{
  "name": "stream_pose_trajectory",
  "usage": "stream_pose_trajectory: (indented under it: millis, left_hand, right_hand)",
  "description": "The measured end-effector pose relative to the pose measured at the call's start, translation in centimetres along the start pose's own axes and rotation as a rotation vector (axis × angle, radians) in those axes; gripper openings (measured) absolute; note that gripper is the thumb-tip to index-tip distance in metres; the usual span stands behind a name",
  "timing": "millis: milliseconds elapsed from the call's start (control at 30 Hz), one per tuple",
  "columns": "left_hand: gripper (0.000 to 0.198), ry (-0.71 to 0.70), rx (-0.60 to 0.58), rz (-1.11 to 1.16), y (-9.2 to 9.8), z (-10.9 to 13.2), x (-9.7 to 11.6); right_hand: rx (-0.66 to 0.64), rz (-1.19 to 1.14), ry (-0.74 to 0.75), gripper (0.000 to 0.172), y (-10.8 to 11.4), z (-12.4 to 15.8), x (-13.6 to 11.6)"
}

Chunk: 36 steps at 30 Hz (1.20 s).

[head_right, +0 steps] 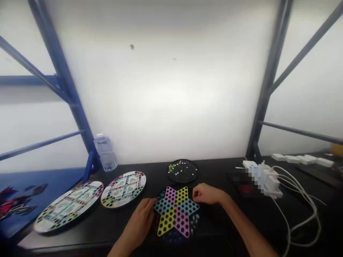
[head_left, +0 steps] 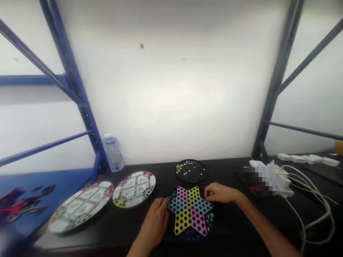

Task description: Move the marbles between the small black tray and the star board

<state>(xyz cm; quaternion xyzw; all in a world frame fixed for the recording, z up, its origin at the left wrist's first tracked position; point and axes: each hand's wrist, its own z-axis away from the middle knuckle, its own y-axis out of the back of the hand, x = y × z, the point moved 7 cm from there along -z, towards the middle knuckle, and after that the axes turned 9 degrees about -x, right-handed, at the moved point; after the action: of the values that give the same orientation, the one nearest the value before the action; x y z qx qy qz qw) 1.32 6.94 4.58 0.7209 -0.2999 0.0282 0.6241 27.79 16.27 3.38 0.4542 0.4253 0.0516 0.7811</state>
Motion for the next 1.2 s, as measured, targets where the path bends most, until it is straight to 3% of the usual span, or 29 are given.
stream_pose_trajectory:
  millis: [333, 600, 733, 900, 967, 1100, 1200]
  left_hand:
    - [0.038, -0.016, 0.002, -0.014, 0.1, 0.0, 0.3]
    - [0.038, -0.019, -0.001, -0.011, 0.1, 0.0, 0.2]
    - [0.039, -0.026, 0.003, -0.011, -0.1, -0.1, 0.1]
    - [0.038, -0.019, -0.008, -0.025, -0.3, -0.1, 0.1]
    - [0.038, -0.019, -0.014, -0.028, -0.3, -0.1, 0.1]
    - [0.038, -0.025, -0.004, -0.036, -0.3, -0.1, 0.1]
    - [0.038, -0.027, -0.002, -0.042, -0.4, -0.1, 0.0]
  right_hand:
    - [-0.063, 0.299, -0.04, 0.026, 0.5, 0.1, -2.1]
    - [-0.052, 0.243, -0.076, 0.022, 0.4, -0.8, -1.5]
    - [0.097, -0.136, -0.037, 0.016, 1.2, -0.7, 0.1]
    - [0.441, -1.062, 0.065, 0.025, 2.1, -1.9, 4.9]
    - [0.557, -1.292, 0.087, 0.021, 2.6, -2.9, 6.5]
    - [0.59, -1.474, 0.064, 0.015, 4.2, -5.7, 6.7]
    - [0.61, -1.443, 0.005, 0.02, 5.6, -7.9, 5.5]
